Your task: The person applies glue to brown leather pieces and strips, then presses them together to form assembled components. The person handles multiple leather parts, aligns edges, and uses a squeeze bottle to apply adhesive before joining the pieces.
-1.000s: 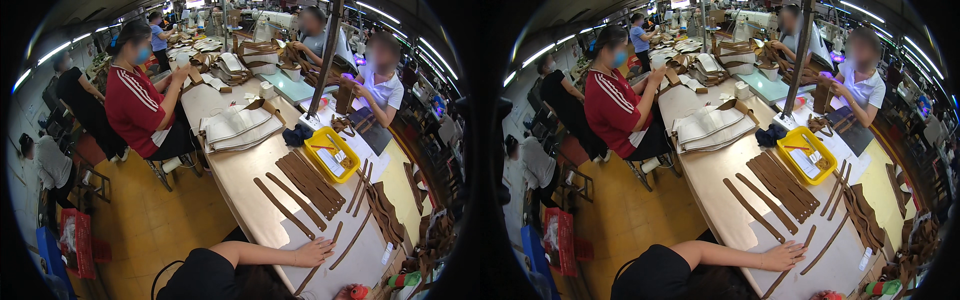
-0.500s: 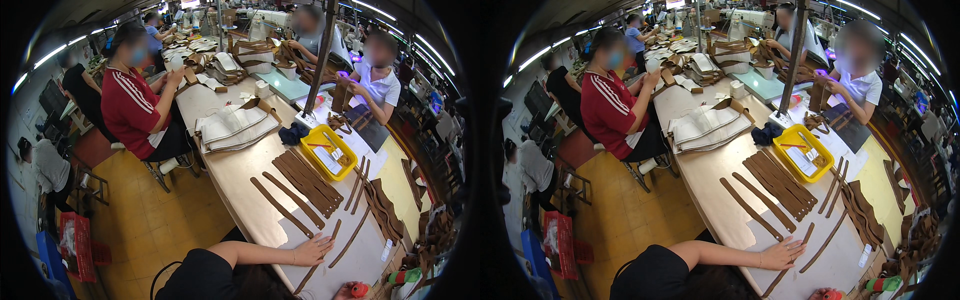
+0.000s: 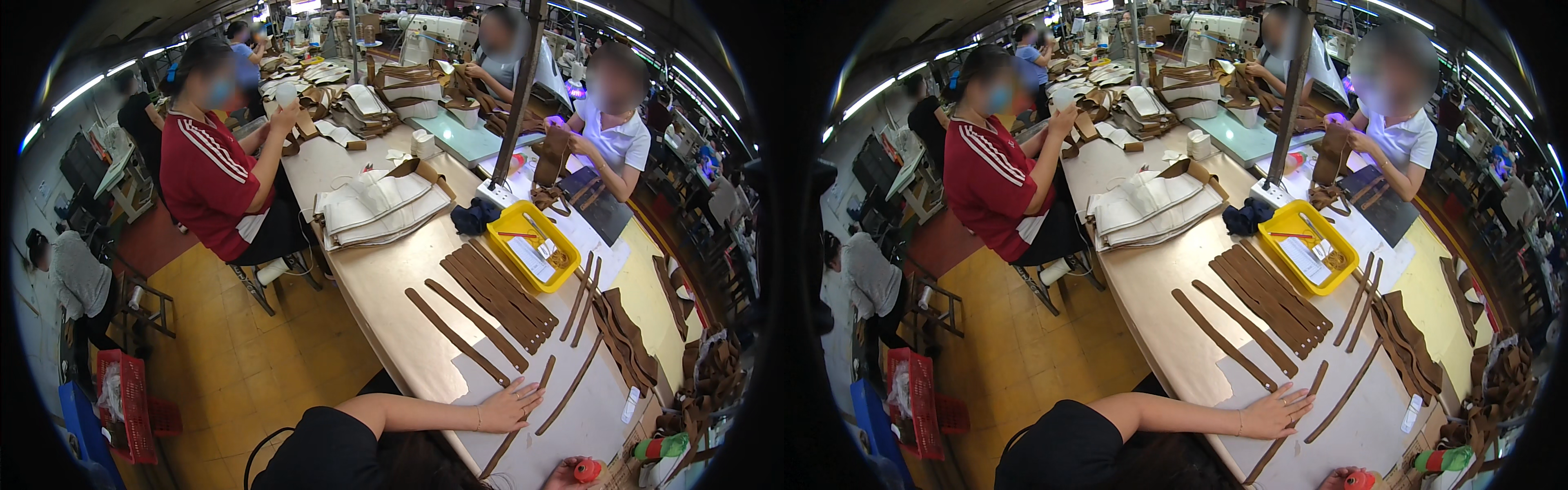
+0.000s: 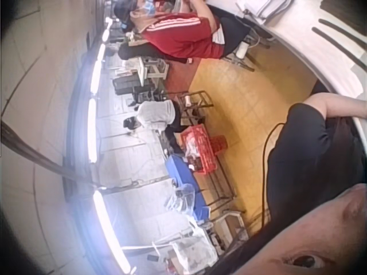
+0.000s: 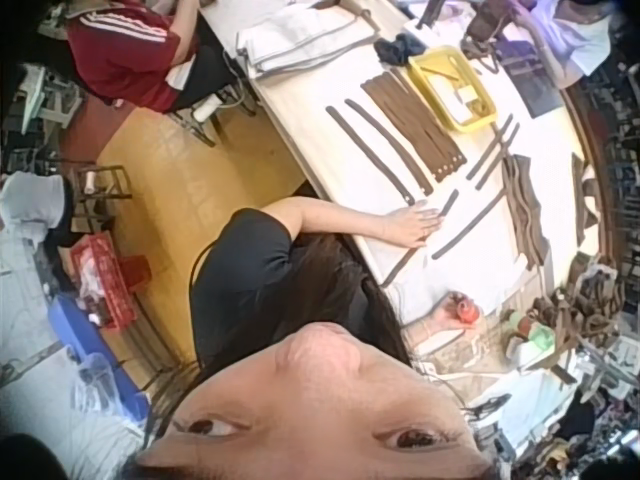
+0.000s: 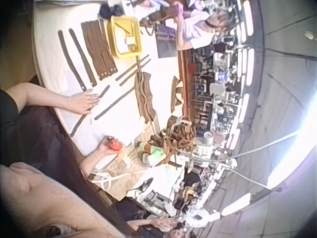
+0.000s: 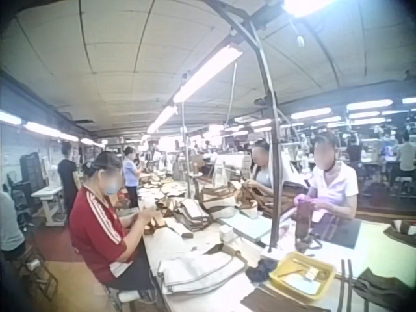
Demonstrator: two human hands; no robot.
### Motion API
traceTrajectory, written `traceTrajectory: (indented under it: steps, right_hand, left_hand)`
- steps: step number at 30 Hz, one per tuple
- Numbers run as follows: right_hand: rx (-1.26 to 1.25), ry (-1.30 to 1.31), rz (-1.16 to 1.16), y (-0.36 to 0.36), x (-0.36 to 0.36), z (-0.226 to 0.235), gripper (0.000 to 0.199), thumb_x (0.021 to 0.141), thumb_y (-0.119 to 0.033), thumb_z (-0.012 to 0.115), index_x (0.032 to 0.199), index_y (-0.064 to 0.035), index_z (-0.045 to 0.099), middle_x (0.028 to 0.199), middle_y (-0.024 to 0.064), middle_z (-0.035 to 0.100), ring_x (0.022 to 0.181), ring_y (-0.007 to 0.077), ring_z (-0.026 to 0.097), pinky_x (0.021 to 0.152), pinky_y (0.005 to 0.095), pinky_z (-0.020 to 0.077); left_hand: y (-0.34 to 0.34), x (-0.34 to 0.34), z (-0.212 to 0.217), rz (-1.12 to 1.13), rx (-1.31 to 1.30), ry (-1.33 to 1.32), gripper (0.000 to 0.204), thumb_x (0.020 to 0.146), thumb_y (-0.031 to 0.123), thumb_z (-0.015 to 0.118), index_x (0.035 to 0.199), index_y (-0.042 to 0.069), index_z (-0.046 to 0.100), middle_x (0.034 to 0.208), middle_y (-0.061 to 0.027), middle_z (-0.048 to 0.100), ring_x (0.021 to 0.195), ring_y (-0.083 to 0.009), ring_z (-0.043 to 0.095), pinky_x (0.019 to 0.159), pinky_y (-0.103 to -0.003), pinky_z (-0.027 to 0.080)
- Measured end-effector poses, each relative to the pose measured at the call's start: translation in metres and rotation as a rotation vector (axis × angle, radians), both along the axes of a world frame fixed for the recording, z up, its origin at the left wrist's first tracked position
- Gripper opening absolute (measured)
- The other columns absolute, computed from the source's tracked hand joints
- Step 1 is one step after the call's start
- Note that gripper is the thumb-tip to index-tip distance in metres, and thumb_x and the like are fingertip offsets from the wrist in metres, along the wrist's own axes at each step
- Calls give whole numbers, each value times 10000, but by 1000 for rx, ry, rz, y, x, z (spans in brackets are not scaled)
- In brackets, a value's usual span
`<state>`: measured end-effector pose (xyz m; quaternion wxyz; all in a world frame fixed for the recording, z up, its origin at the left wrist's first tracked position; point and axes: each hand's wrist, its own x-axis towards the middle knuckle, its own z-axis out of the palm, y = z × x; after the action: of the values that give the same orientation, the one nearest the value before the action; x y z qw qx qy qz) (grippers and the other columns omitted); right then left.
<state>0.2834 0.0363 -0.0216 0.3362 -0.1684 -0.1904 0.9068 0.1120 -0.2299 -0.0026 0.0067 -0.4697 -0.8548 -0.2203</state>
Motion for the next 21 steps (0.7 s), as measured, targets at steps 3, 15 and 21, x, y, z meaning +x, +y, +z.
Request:
traceTrajectory:
  steps: [3,15,21]
  right_hand:
    - [3,11,3,1,1,-1,651,692,-653,665,1023,-94,621,915,116,656,843,289,582,742,423,482]
    - [12,38,21,3,2,-5,672,686,-656,666,1028,-80,618,917,124,654,842,298,576,740,428,479]
    - [14,76,21,2,3,-5,703,670,-640,690,1042,-51,601,946,146,641,862,313,566,744,442,474]
  left_hand:
    - [0,0,-2,5,11,11,644,927,435,452,1404,13,359,1505,-155,272,1408,-288,212,1137,-506,142]
    - [1,1,-4,16,34,37,642,917,429,464,1399,17,365,1502,-151,280,1402,-287,227,1133,-511,153]
    - [2,0,-8,7,48,24,653,912,432,455,1396,2,369,1489,-156,306,1407,-296,216,1136,-529,112]
